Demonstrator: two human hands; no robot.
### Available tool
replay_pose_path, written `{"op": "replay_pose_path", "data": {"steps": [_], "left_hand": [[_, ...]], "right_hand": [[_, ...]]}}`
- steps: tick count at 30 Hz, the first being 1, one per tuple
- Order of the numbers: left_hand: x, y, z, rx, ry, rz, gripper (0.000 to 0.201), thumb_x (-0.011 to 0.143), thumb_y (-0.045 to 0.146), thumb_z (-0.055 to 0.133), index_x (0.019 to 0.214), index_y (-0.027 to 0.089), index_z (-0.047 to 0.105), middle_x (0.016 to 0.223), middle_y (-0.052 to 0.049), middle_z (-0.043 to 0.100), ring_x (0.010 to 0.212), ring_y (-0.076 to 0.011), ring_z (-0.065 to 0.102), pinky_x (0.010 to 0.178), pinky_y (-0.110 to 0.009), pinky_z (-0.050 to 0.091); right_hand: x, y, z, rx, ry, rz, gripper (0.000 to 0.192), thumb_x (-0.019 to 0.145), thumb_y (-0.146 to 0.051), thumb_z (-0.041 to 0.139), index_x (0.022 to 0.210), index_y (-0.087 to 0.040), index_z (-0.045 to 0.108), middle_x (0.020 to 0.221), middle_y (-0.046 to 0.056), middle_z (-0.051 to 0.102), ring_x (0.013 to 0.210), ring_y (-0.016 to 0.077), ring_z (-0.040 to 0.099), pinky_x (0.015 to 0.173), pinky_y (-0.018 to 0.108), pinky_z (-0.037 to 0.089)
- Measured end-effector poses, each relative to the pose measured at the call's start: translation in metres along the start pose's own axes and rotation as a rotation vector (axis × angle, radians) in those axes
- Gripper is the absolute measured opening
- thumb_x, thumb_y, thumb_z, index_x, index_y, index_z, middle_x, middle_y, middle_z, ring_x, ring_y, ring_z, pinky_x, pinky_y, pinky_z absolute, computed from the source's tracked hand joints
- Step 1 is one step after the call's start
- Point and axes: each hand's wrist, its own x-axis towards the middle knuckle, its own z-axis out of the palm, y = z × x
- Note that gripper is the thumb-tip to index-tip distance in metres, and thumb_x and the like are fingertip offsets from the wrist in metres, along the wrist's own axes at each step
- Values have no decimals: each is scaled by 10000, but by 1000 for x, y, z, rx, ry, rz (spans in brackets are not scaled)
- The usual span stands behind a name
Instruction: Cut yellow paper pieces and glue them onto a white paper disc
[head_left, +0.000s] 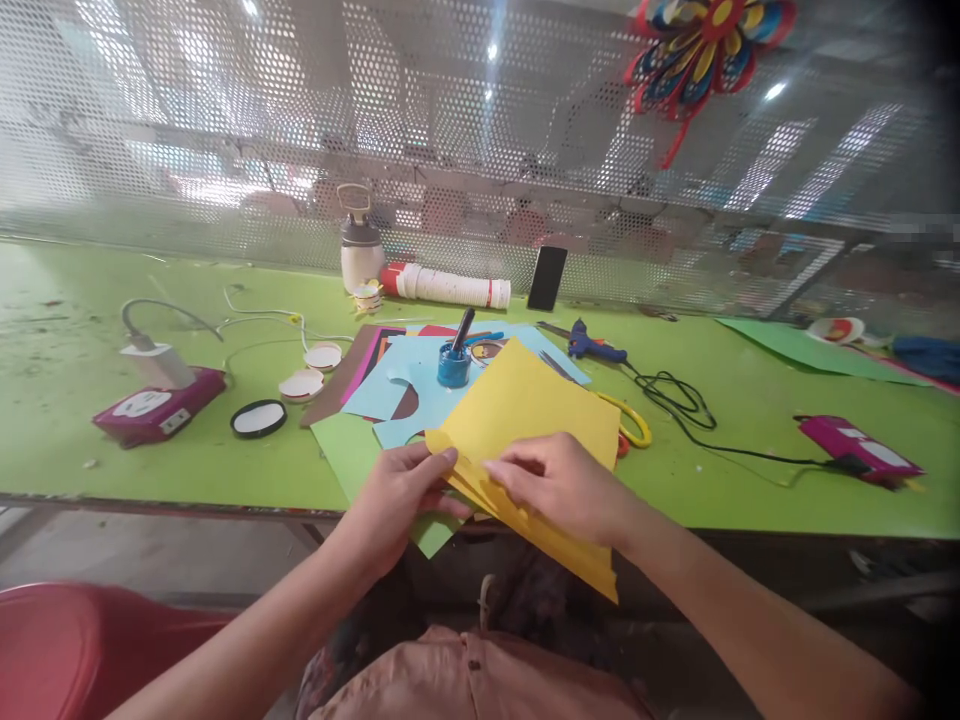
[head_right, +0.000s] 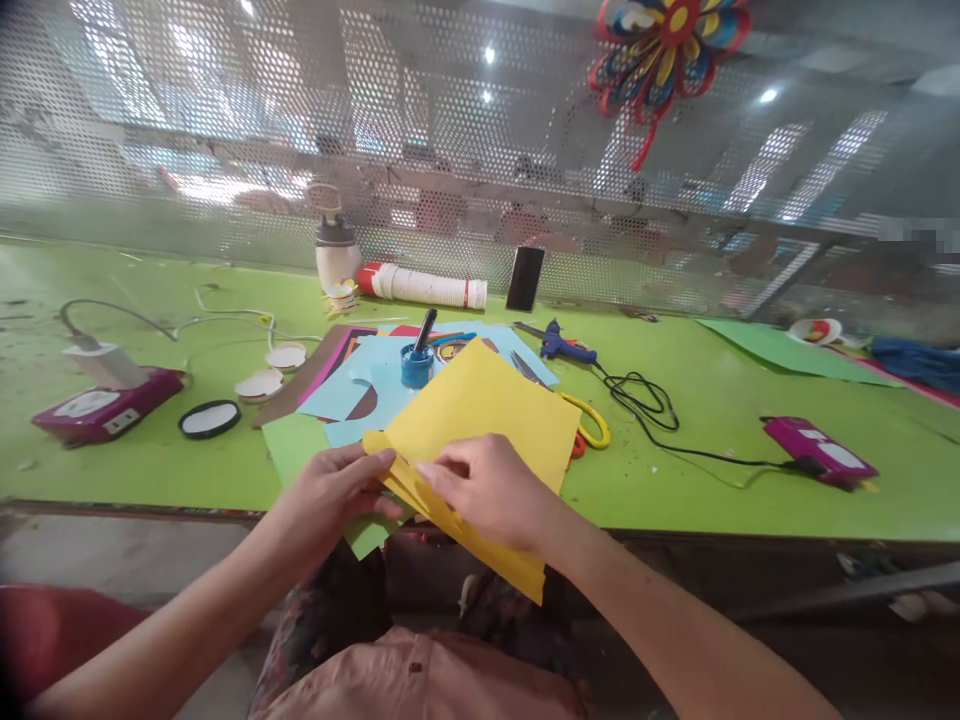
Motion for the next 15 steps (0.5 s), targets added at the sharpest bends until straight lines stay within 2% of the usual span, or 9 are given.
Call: {"op": "replay_pose_path", "data": {"steps": [2,4,6,7,9,11,13,15], "left_hand": [[-1,1,-2,-60,53,22,219,778,307,733,820,92,733,877,-104,742,693,-161,678,593,-231,584],[-1,1,-4,-117,98,56,194,781,291,736,817,100,733,897,-100,745,732,-162,682,612,-228,586],[-2,2,-6,-161,129,85,191,771,287,750,827,104,736,909,-99,749,762,-173,687,628,-237,588],[-2,2,-7,-177,140,95,198,762,290,760,834,106,739,916,-99,752,777,-180,690,637,-244,590],[-3,0,-7,-187,160,103,213,747,302,780,838,114,742,927,-92,756,801,-189,693,662,-250,592],[-6,-3,-4,-174,175,97,209,754,317,781,842,131,744,930,-74,759,825,-185,693,701,-240,590],[-9,-6,-1,-144,173,76,200,768,336,773,848,154,748,909,-52,763,807,-172,692,710,-222,582],[-15,-8,1,-102,155,43,202,761,361,778,835,175,751,858,-36,765,735,-160,689,675,-209,576]], "right_hand": [[-15,10,-12,-6,172,-4,264,877,-392,609,724,-183,657,682,-2,609,661,159,517,620,279,377],[-32,28,-27,5,394,30,246,864,-427,637,790,-194,665,803,36,654,763,195,552,712,301,410],[-49,47,-39,47,585,107,280,855,-474,648,785,-203,649,773,42,639,739,198,542,680,301,416],[-57,54,-43,88,616,153,309,842,-501,661,776,-199,651,732,39,630,701,191,541,629,291,419],[-67,62,-43,218,571,227,412,818,-579,655,738,-175,668,625,28,600,573,162,533,494,262,399],[-71,60,-34,384,425,270,483,795,-615,661,737,-137,692,596,41,617,496,151,554,420,246,399],[-68,53,-20,548,323,281,494,784,-612,673,763,-120,708,605,56,649,475,156,584,388,243,416],[-63,45,-8,687,306,274,424,771,-556,713,833,-137,724,649,51,689,507,163,621,427,258,480]]}}
